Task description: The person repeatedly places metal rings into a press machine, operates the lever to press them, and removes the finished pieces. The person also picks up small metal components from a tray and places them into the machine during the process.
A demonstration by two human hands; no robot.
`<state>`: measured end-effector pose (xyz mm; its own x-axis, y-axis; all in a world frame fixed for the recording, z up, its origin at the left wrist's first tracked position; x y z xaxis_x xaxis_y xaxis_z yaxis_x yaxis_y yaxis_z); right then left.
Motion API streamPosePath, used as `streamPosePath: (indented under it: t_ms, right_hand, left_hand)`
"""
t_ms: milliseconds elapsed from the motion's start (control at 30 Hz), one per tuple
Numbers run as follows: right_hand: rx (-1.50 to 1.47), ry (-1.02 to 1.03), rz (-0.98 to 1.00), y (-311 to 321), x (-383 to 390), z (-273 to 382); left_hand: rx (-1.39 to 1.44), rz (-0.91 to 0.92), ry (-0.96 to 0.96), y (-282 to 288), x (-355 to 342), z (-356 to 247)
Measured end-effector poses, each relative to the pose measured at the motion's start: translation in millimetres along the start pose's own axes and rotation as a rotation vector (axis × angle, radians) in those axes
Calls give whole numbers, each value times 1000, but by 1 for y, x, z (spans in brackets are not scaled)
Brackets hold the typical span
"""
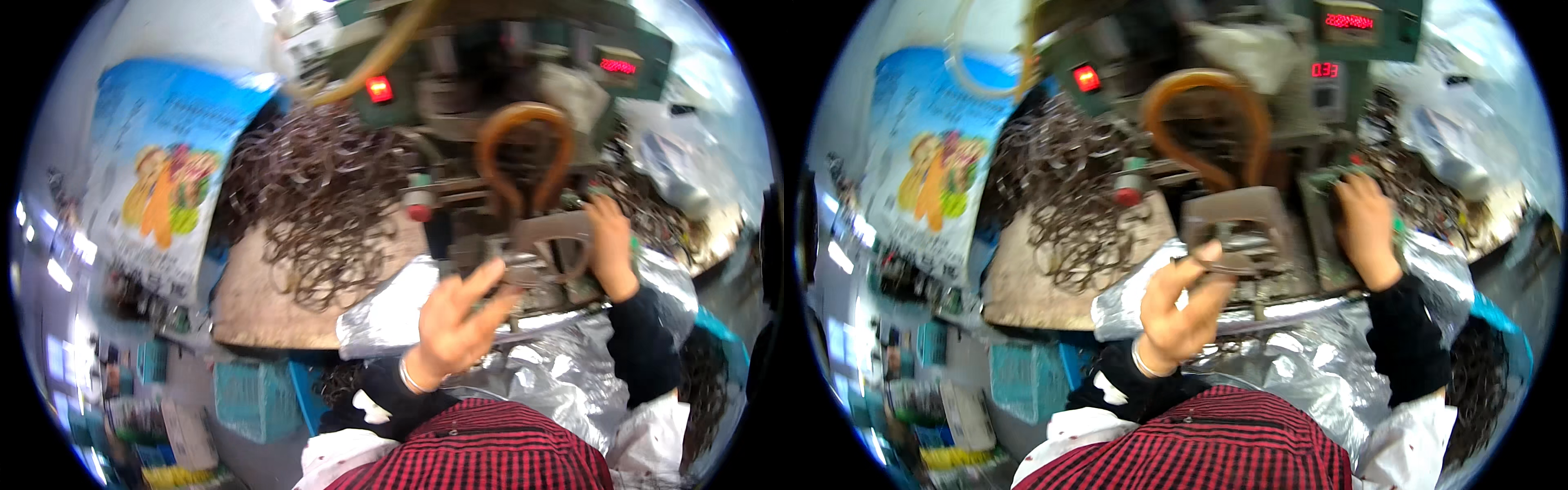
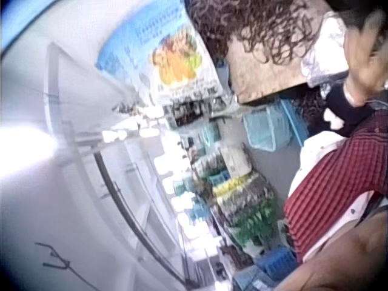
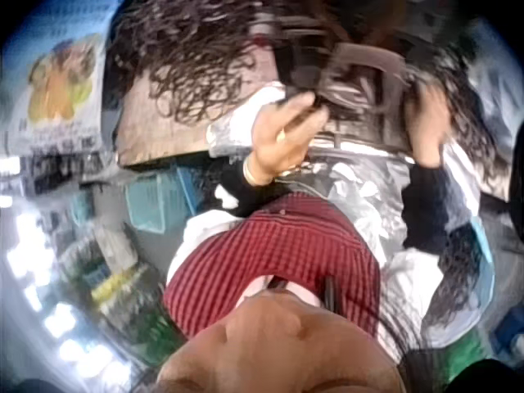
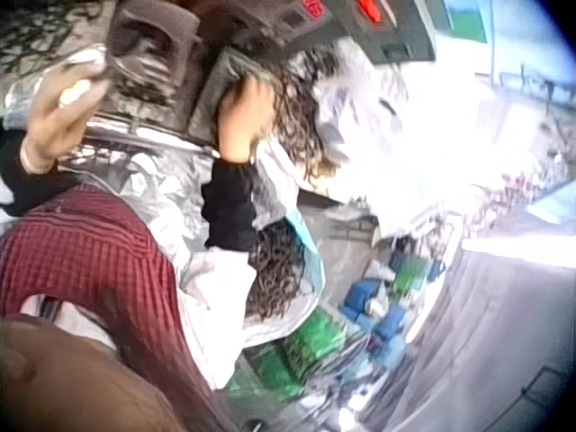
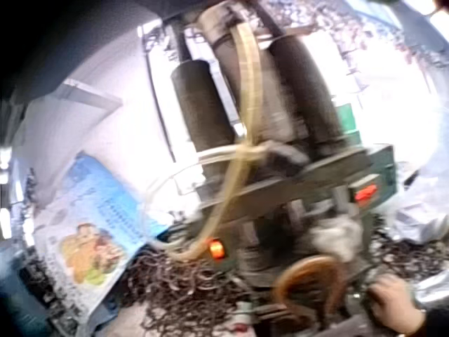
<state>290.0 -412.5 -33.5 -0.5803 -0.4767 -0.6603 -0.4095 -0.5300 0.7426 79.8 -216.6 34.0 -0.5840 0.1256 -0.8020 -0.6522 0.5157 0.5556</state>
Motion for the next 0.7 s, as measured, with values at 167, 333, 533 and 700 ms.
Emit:
streamPosePath:
  t_ms: [167, 333, 533, 700]
  right_hand:
    - [-366, -439, -112, 25, 39, -17]
    - [-563, -484, -92, 24, 31, -4]
    - [-782, -614, 11, 13, 10, 15]
    - [-605, -561, -67, 21, 48, 0]
  left_hand:
    - [-638, -302, 166, 102, 55, 4]
    - [-804, -163, 392, 171, 32, 65]
    - [-729, 274, 275, 115, 42, 154]
    - [-734, 658, -8, 78, 65, 259]
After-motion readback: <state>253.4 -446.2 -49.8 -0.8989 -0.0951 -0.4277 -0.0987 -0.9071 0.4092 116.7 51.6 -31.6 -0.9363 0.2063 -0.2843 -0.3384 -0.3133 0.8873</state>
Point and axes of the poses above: each hand's wrist, its own x-axis away from the middle knuckle, its own y-axis out of the back of the hand, z = x × y, the point moved 4 cm from there along -x, towards the middle knuckle, and after that the axes turned 1 degree about -y, right-handed, at the moved point
